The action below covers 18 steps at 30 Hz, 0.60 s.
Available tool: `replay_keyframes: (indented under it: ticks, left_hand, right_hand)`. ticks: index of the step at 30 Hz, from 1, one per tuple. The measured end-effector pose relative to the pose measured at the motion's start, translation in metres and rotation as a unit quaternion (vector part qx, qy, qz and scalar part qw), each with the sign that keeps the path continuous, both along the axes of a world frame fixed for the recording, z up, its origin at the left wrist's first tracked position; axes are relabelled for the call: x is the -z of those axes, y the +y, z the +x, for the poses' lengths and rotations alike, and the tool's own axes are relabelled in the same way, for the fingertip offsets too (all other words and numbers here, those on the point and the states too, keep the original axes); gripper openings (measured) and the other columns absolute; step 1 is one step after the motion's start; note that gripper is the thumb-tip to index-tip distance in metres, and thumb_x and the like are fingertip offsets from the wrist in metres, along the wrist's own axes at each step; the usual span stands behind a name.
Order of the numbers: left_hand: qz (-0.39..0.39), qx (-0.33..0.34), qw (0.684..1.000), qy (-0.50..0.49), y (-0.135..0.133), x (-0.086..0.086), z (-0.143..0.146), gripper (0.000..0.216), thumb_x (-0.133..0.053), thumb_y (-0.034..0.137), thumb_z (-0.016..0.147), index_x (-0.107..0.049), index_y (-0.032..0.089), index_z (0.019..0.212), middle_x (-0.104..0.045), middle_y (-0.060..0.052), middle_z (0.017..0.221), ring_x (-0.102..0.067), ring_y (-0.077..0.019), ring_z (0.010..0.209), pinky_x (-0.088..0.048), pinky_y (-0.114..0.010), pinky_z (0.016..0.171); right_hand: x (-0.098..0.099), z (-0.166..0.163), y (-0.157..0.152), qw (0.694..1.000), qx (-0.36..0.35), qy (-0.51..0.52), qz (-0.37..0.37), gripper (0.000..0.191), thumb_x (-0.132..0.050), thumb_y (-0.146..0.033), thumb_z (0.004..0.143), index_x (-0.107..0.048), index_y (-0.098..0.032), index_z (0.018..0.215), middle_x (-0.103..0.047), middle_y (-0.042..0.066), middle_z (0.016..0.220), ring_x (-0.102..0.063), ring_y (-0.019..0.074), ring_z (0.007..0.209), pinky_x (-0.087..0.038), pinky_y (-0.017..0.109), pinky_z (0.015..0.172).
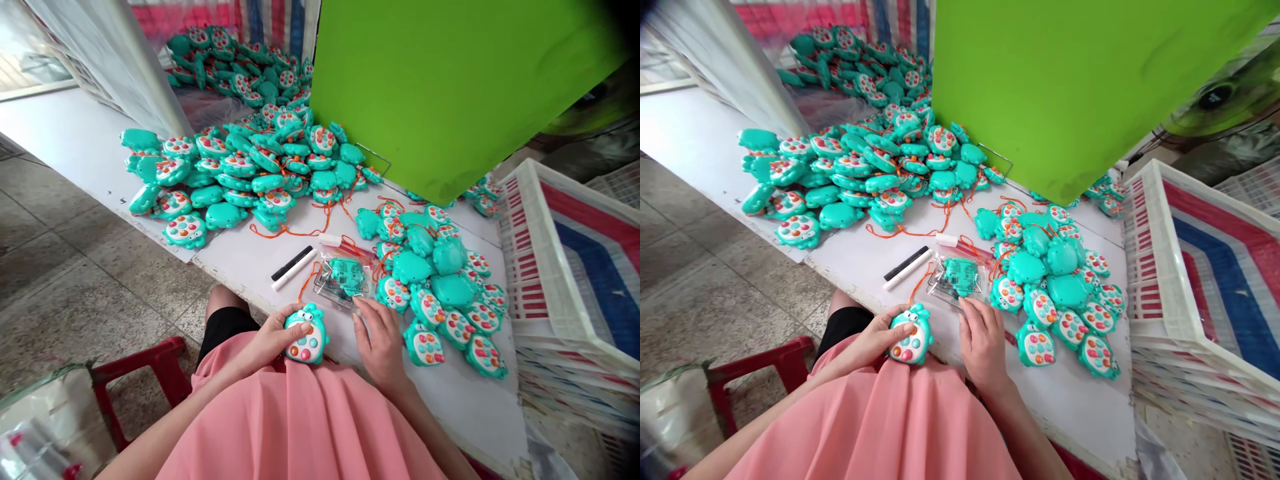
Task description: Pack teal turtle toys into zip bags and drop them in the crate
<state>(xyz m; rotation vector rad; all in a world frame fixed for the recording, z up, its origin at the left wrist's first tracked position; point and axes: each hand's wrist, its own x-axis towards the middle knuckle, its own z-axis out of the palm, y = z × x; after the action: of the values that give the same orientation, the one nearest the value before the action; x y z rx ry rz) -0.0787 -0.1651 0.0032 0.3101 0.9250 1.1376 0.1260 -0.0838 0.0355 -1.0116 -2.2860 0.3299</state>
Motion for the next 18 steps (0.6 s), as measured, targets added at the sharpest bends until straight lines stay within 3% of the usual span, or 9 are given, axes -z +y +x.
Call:
replay_keyframes:
  ticks: [5,8,10,12,14,16,18]
  left_hand:
    - [0.079,-0.009,0.996,0.035,0.021,-0.038,0.001,0.056,-0.063,0.038,0.084,-0.046,0.024,0.136,-0.064,-0.008,0.123,-0.065,-0.0225,0.102,-0.053,-0.031,0.084]
    - [0.173,0.019,0.979,0.11,0.034,-0.051,0.002,0.066,-0.058,0.047,0.086,-0.034,0.029,0.144,-0.041,-0.007,0.147,-0.044,-0.0276,0.131,-0.043,-0.04,0.103]
    - [0.237,0.028,0.951,0.197,0.042,-0.053,0.002,0.082,-0.067,0.049,0.078,-0.027,0.029,0.147,-0.028,-0.006,0.155,-0.027,-0.0288,0.141,-0.031,-0.043,0.112]
    - [0.262,0.013,0.928,0.265,0.047,-0.051,0.002,0.102,-0.078,0.046,0.067,-0.02,0.027,0.149,-0.026,-0.009,0.155,-0.026,-0.0304,0.141,-0.029,-0.043,0.113]
    - [0.258,-0.002,0.923,0.286,0.051,-0.049,0.003,0.108,-0.082,0.044,0.061,-0.02,0.024,0.148,-0.038,-0.013,0.148,-0.041,-0.0312,0.132,-0.039,-0.042,0.106]
    - [0.252,-0.004,0.921,0.296,0.053,-0.05,0.007,0.092,-0.08,0.044,0.063,-0.035,0.02,0.14,-0.053,-0.012,0.132,-0.054,-0.0282,0.116,-0.047,-0.038,0.095]
    - [0.241,-0.017,0.915,0.322,0.053,-0.052,0.01,0.062,-0.074,0.045,0.071,-0.052,0.017,0.121,-0.063,-0.009,0.113,-0.06,-0.0231,0.1,-0.051,-0.033,0.086]
  right_hand:
    - [-0.017,-0.019,-0.003,0.985,-0.162,-0.003,-0.057,0.062,-0.059,-0.038,0.087,-0.038,-0.019,0.142,-0.041,0.014,0.144,-0.04,0.03,0.13,-0.036,0.049,0.106]
    - [-0.016,-0.035,0.001,0.983,-0.124,0.055,-0.125,0.075,-0.065,-0.048,0.082,-0.034,-0.022,0.145,-0.033,0.012,0.15,-0.032,0.0326,0.136,-0.03,0.052,0.11]
    - [-0.015,-0.043,0.004,0.953,-0.067,0.172,-0.242,0.065,-0.059,-0.047,0.086,-0.036,-0.024,0.143,-0.039,0.009,0.147,-0.037,0.0294,0.134,-0.034,0.049,0.109]
    - [-0.016,-0.049,0.008,0.862,-0.037,0.325,-0.387,0.053,-0.048,-0.049,0.092,-0.042,-0.027,0.139,-0.048,0.007,0.14,-0.045,0.0272,0.128,-0.041,0.046,0.103]
    - [-0.018,-0.053,0.012,0.732,-0.034,0.451,-0.509,0.047,-0.04,-0.052,0.094,-0.05,-0.028,0.132,-0.056,0.005,0.132,-0.051,0.0267,0.122,-0.047,0.046,0.097]
    - [-0.02,-0.057,0.013,0.625,-0.043,0.518,-0.583,0.042,-0.041,-0.052,0.093,-0.058,-0.028,0.123,-0.062,0.004,0.124,-0.056,0.0264,0.115,-0.05,0.045,0.091]
    - [-0.022,-0.06,0.012,0.57,-0.052,0.538,-0.619,0.036,-0.046,-0.049,0.092,-0.062,-0.027,0.117,-0.066,0.004,0.117,-0.06,0.0254,0.108,-0.053,0.044,0.086]
